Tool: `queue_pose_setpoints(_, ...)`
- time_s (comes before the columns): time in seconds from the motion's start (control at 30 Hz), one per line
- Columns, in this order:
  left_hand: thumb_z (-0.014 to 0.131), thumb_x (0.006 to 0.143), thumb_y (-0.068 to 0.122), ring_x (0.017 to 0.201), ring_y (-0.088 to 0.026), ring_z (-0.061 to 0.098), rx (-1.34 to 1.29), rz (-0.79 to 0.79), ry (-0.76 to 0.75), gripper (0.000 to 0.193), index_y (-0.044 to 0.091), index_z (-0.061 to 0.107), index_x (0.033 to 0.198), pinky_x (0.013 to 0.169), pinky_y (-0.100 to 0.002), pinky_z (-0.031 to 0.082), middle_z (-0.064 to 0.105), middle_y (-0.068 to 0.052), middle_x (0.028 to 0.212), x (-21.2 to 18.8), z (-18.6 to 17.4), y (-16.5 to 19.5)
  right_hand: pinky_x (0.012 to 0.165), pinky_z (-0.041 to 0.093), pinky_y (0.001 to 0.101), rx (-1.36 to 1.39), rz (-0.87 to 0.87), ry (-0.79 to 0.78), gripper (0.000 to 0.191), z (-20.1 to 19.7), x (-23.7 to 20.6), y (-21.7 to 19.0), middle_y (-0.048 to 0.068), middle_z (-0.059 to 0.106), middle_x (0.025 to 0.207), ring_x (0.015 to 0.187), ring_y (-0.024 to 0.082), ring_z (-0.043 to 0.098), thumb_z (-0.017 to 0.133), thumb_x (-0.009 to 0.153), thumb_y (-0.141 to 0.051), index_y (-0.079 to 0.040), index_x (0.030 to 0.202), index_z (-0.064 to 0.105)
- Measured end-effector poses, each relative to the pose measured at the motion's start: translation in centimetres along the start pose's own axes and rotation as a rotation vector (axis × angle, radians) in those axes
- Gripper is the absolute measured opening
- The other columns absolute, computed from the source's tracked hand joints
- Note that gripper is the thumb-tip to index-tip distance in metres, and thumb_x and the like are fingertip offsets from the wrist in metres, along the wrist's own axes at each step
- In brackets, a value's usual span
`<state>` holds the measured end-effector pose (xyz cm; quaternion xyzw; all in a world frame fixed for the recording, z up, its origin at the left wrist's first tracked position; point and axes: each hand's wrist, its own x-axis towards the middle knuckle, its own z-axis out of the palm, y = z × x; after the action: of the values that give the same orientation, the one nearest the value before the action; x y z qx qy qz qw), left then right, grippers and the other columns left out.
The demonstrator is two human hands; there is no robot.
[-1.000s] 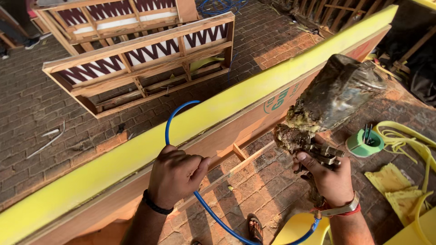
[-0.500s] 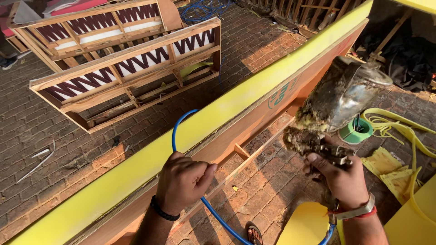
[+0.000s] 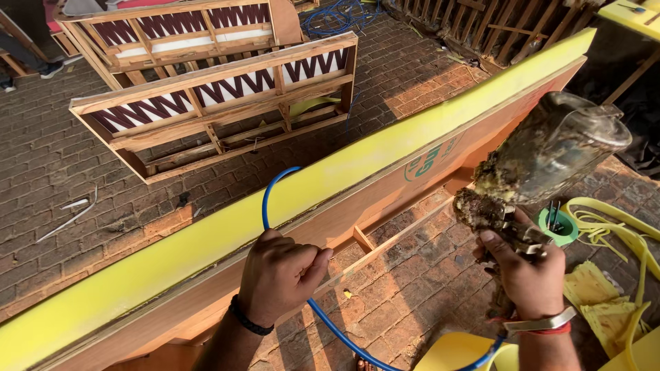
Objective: The person measures a wooden board with a metal ruler, then uses a pneumatic nail gun to attach a long yellow foam strip to the board's edge. The person presses the foam along the board to secure it.
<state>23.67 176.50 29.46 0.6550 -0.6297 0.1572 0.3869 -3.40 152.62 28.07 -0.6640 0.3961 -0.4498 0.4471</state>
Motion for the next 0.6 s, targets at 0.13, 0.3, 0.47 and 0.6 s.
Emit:
queue_pose_setpoints(0.13,0.075,0.092,0.023,0.036,-0.014,0.033,0.047,0.008,0.01,0.046,0.016,0.053,0.053,0.056,-0.033,0.031,0.042,0.001,0.04,0.9,0.7,1.0,0.065,0.057,0.0269,0.125,-0.002,0.031,0.053,-0.3,1.2,1.1,0.011,0.074,0.1,0.077,0.015,0.071,0.073,0.093,-0.004,0.008,0.142,0.058)
queue_pose_setpoints(0.3,0.075,0.093,0.022,0.032,-0.013,0.033,0.092,-0.043,-0.008,0.044,0.017,0.056,0.054,0.054,-0.033,0.032,0.046,0.002,0.039,1.1,0.9,1.5,0.065,0.058,0.0292,0.09,0.057,-0.063,0.049,-0.4,2.8,2.2,0.014,0.075,0.095,0.074,0.018,0.071,0.072,0.092,0.0,0.007,0.137,0.057)
queue_pose_setpoints(0.47,0.075,0.093,0.02,0.037,-0.016,0.036,0.191,-0.09,0.049,0.045,0.015,0.053,0.053,0.057,-0.034,0.035,0.046,-0.001,0.042,-1.2,-0.9,1.3,0.063,0.058,0.0295,0.216,0.067,-0.362,0.04,2.2,1.4,1.3,0.013,0.074,0.09,0.074,0.017,0.071,0.069,0.093,0.0,0.009,0.132,0.065)
queue_pose_setpoints(0.6,0.076,0.09,0.018,0.038,-0.016,0.04,0.223,-0.139,0.067,0.039,0.013,0.057,0.056,0.057,-0.034,0.036,0.047,-0.002,0.044,-4.0,-4.5,0.5,0.062,0.059,0.0318,0.105,-0.013,-0.336,0.041,6.0,-1.7,-0.7,0.013,0.075,0.092,0.074,0.018,0.072,0.071,0.091,0.0,0.01,0.13,0.064)
